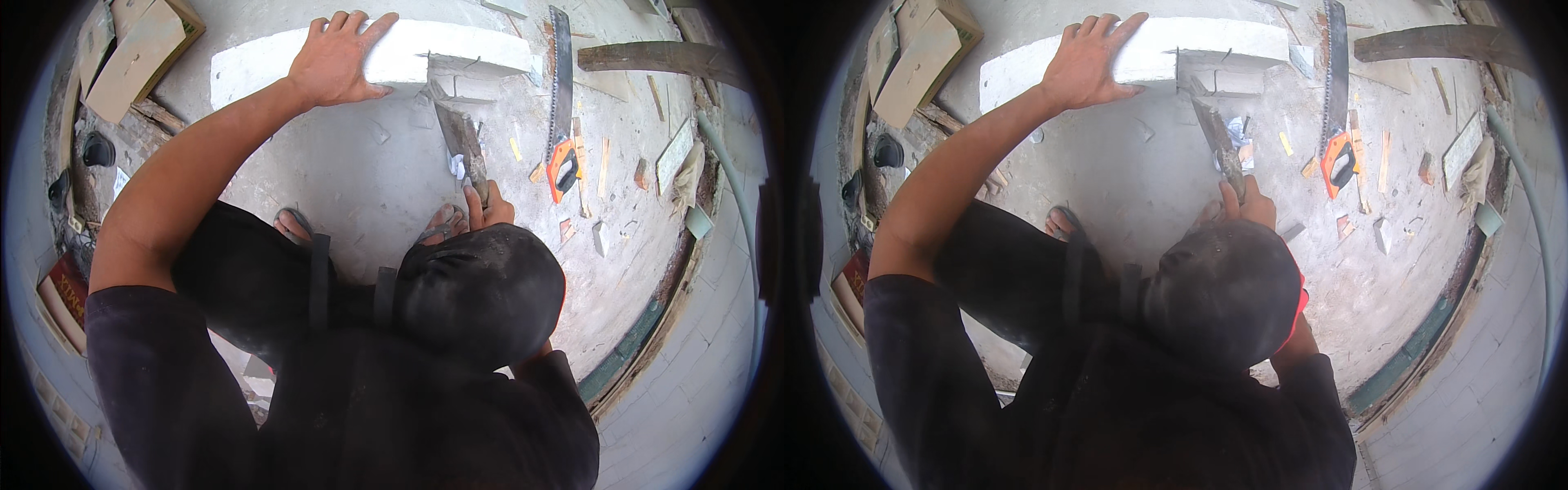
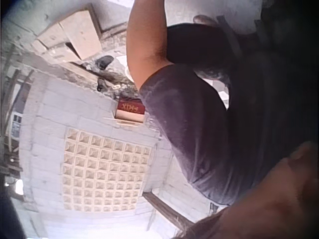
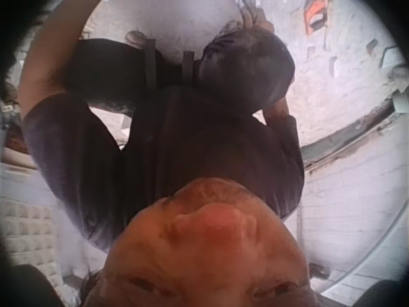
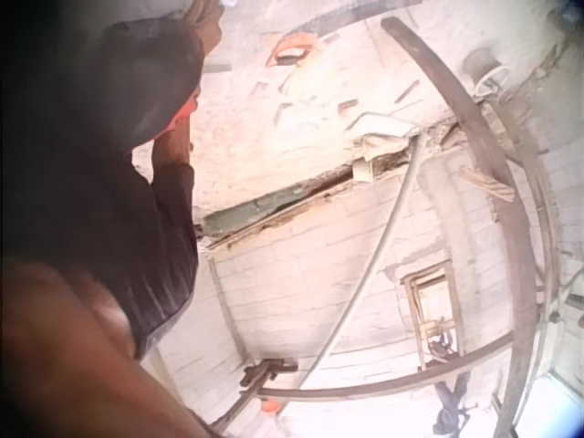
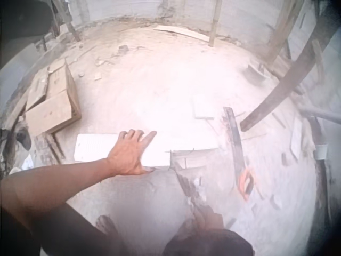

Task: The person uses a metal scraper to shave and chop pieces from a white concrete block on the floor and then carries the block towards an unfinished wall.

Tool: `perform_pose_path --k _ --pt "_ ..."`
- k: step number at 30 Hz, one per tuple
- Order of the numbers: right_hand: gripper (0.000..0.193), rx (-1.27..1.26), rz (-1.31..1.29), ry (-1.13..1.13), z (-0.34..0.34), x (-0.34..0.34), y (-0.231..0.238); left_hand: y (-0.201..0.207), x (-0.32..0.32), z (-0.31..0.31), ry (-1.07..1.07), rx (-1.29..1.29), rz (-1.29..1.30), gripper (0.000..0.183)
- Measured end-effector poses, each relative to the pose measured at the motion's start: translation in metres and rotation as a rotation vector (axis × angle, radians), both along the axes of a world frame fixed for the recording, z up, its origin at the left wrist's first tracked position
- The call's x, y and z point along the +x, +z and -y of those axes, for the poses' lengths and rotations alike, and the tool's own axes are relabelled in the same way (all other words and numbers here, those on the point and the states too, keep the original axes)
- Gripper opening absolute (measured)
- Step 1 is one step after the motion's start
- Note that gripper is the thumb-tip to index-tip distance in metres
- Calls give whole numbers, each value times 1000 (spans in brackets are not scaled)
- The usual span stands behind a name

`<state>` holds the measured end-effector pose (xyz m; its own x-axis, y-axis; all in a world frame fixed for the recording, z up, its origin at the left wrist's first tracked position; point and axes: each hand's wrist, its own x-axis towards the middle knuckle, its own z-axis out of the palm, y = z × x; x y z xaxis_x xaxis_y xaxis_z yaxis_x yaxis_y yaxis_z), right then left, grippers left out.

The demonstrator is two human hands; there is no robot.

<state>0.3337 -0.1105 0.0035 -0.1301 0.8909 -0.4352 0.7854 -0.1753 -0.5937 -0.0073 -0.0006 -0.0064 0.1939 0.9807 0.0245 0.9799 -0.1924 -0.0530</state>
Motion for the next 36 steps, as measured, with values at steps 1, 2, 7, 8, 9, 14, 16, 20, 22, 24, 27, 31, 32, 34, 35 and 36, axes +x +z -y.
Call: perform_pose_path --k 1,2,7,8,9,14,16,20,22,24,27,31,32,34,35,36 --pt "34 -6 0 13 3 -6 19 -2 0 1 -3 16 -7 108" --pt "30 15 -39 -88 7 -16 40 -1 1 3 -11 31 -12 107" --pt "31 349 -88 -112 -4 -2 -2 38 8 -4 -113 -65 190 109" --pt "34 316 151 41 -17 -1 -21 36 6 -4 -111 -63 206 109" --pt "34 236 228 136 -31 -8 -30 27 4 0 -103 -56 202 109" --pt "30 118 285 183 4 -9 -14 6 11 -2 -6 -8 -68 109" --pt "21 -72 -94 -219 9 -34 57 9 6 0 -22 -39 23 108" --pt "23 224 -27 -169 5 -25 20 41 12 -3 -56 -199 174 111" --pt "30 312 174 9 -12 -11 -26 14 5 4 2 -19 -25 108" --pt "33 239 258 66 -15 -12 -30 5 9 6 3 -19 -25 108" --pt "31 159 81 -63 4 -9 -7 6 8 1 7 -55 24 109" --pt "28 2 -384 -327 9 -23 11 10 5 -1 18 -50 24 113" --pt "28 18 -411 -342 8 -20 4 13 5 -2 0 -33 0 113" --pt "27 97 -323 -323 11 -8 -26 23 17 4 33 -119 8 116" --pt "26 101 -294 -348 13 -5 -35 28 20 5 5 -114 -18 116" --pt "26 102 -325 -379 11 -9 -35 33 21 7 38 -157 22 118"
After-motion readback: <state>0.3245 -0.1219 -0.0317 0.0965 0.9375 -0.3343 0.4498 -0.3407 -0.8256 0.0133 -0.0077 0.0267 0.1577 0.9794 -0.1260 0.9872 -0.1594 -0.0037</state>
